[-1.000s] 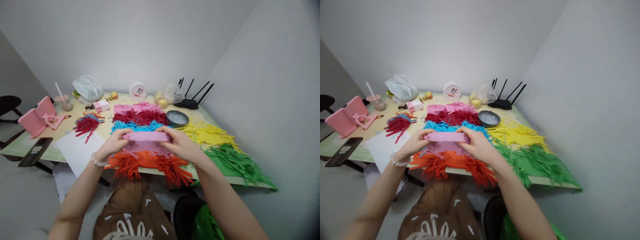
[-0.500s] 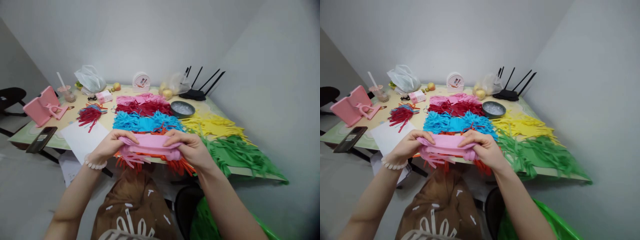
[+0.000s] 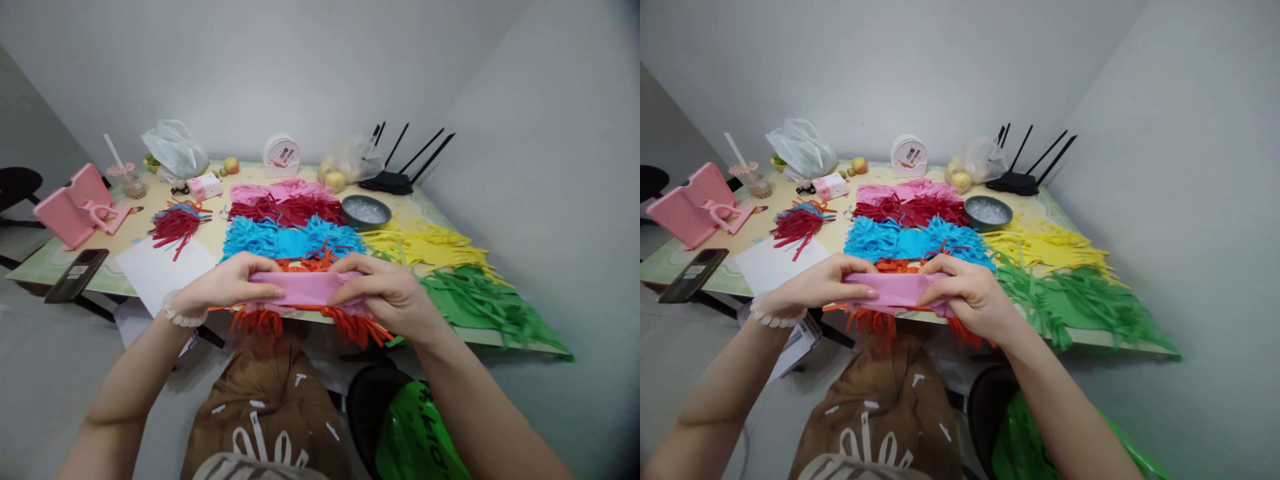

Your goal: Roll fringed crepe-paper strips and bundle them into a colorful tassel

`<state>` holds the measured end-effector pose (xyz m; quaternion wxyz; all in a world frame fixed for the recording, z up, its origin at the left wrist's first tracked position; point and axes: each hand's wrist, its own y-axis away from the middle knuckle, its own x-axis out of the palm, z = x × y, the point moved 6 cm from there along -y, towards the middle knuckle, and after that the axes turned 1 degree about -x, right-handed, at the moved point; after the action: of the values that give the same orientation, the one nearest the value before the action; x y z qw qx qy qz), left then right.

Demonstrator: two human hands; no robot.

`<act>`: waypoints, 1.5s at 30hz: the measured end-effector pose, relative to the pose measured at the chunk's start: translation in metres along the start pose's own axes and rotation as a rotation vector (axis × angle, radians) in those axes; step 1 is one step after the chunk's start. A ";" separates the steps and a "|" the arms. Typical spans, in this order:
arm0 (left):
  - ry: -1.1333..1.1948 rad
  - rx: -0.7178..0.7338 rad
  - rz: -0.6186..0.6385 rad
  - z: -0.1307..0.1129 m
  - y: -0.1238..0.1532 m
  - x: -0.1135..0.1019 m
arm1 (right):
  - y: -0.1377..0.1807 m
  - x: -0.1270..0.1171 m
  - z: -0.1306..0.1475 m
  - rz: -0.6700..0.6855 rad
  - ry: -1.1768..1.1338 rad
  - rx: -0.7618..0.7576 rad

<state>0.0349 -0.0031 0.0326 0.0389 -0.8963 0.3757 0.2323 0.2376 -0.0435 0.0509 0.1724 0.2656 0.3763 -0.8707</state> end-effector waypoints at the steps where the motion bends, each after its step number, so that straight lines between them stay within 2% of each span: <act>1: -0.034 -0.026 0.013 0.001 -0.003 0.002 | 0.000 -0.002 0.001 0.031 0.014 -0.002; 4: -0.079 -0.043 -0.001 0.002 -0.006 0.004 | -0.001 -0.005 -0.001 0.194 0.023 0.050; 6: -0.135 -0.012 -0.028 0.000 -0.007 0.005 | -0.001 -0.006 -0.007 0.248 0.028 0.126; 9: -0.216 0.020 -0.044 -0.003 -0.007 0.008 | -0.005 -0.003 -0.018 0.186 0.034 0.253; 12: -0.242 0.011 -0.082 -0.001 -0.007 0.009 | -0.006 0.011 -0.027 0.147 0.012 0.333; 16: -0.018 -0.037 -0.148 0.009 -0.004 0.007 | 0.001 0.019 -0.033 0.021 -0.131 0.423; 19: 0.116 -0.015 -0.244 0.015 -0.001 0.001 | 0.008 0.016 -0.034 -0.101 -0.195 0.456; 21: 0.144 0.014 -0.290 0.019 0.001 -0.001 | 0.012 0.014 -0.034 -0.172 -0.212 0.443; 24: 0.268 0.044 -0.291 0.028 0.001 0.000 | 0.016 0.015 -0.033 -0.225 -0.263 0.406; 30: 0.347 0.129 -0.254 0.026 0.000 0.003 | 0.018 0.017 -0.033 -0.244 -0.376 0.302; 34: 0.220 0.159 -0.270 0.015 0.003 0.004 | 0.016 0.017 -0.031 -0.227 -0.305 0.285; 37: 0.059 0.165 -0.345 0.009 0.004 0.004 | 0.013 0.016 -0.026 -0.230 -0.203 0.262; 40: 0.029 0.126 -0.411 0.009 0.002 0.004 | 0.010 0.016 -0.015 -0.238 -0.056 0.170; 42: 0.069 0.082 -0.388 0.011 -0.002 0.005 | 0.008 0.016 -0.007 -0.217 0.016 0.084; 45: 0.085 0.007 -0.260 0.013 -0.009 0.009 | 0.008 0.017 0.000 -0.156 0.088 -0.001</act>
<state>0.0420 0.0002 0.0162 0.0559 -0.9464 0.2584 0.1856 0.2277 -0.0503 0.0365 0.0873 0.2733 0.4035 -0.8688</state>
